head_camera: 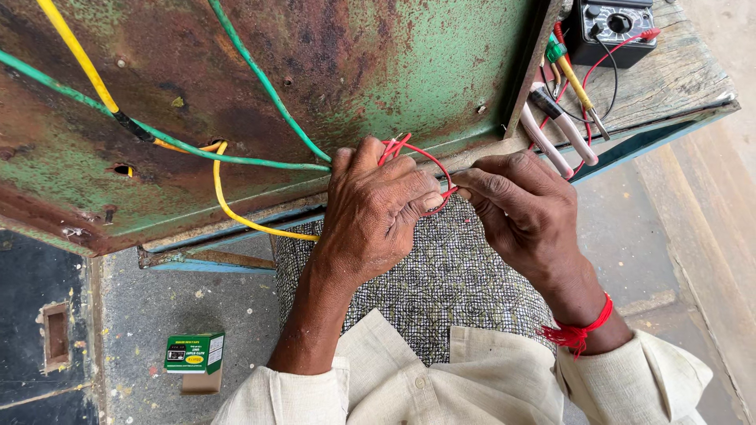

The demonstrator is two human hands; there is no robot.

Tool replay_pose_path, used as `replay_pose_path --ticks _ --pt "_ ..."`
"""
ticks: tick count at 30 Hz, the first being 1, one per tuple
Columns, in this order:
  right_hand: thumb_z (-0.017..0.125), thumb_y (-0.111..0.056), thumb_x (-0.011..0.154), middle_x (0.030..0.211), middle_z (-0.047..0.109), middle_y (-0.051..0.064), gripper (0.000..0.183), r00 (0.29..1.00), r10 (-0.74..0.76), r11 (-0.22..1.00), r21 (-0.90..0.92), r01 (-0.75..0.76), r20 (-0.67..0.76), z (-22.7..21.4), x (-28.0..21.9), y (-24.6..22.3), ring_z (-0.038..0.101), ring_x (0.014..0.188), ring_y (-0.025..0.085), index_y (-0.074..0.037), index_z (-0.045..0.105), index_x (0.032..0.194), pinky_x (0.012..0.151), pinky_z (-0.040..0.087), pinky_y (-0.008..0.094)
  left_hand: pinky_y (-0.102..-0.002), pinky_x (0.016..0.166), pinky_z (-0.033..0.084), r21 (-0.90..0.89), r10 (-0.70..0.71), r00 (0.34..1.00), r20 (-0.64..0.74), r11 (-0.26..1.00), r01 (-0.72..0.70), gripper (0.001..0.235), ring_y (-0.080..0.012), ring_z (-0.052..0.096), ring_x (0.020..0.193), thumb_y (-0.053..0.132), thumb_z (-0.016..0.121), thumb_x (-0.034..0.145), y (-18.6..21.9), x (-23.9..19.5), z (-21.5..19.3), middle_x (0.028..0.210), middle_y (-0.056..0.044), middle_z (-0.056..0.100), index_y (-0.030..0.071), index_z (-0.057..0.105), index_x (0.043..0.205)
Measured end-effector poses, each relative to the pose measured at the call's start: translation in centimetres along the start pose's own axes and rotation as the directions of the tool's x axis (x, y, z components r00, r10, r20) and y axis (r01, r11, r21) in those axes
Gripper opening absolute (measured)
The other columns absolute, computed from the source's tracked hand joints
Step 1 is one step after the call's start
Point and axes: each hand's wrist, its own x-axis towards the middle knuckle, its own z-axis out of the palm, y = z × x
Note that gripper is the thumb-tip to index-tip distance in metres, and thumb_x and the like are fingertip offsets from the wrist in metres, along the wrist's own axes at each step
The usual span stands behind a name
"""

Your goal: The person connects wires to a metal electrical panel, using pliers to strip insulation and bend the ends of the wires before attaching them to terminals.

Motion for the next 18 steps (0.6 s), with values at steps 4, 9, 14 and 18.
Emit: replay_pose_path --ticks 4,9,14,18 --pt "0.073 -0.009 0.092 0.089 0.065 0.008 0.011 0.992 0.030 0.997 0.070 -0.039 0.123 -0.1 -0.6 0.7 0.064 0.080 0.024 -0.004 0.068 0.102 0.071 0.049 0.036 -0.046 0.090 0.035 0.015 0.042 0.999 -0.001 0.999 -0.042 0.016 -0.0263 0.053 0.101 0.031 0.072 0.091 0.1 0.0 -0.3 0.093 0.000 0.063 0.016 0.075 0.094" --pt "0.060 -0.021 0.102 0.068 0.051 0.003 0.029 0.623 0.429 -0.093 0.718 -0.690 0.654 2.3 -2.9 2.3 0.048 0.061 0.014 -0.005 0.055 0.079 0.052 0.036 0.028 -0.046 0.091 0.035 0.034 0.052 0.999 0.007 0.998 -0.052 0.015 -0.0264 0.053 0.102 0.031 0.072 0.091 0.1 0.0 -0.2 0.092 -0.001 0.061 0.016 0.073 0.090" --pt "0.049 -0.034 0.104 0.070 0.062 0.010 0.043 0.698 0.486 0.095 0.762 -0.641 0.526 2.5 -2.8 2.5 0.055 0.062 0.018 -0.001 0.062 0.080 0.059 0.043 0.031 -0.045 0.093 0.035 -0.045 -0.002 1.000 0.029 0.999 0.003 0.021 -0.0247 0.056 0.103 0.036 0.069 0.094 0.2 0.0 -0.6 0.097 0.002 0.066 0.016 0.073 0.097" --pt "0.058 -0.035 0.097 0.100 0.063 0.009 0.035 0.903 0.383 0.811 0.398 -0.429 0.194 2.3 -2.1 0.6 0.060 0.092 0.022 -0.003 0.068 0.108 0.083 0.050 0.035 -0.045 0.104 0.036 -0.149 -0.018 1.000 0.004 0.989 0.019 0.040 -0.0251 0.059 0.123 0.043 0.057 0.104 0.3 -0.2 -1.0 0.128 -0.003 0.067 0.015 0.064 0.132"
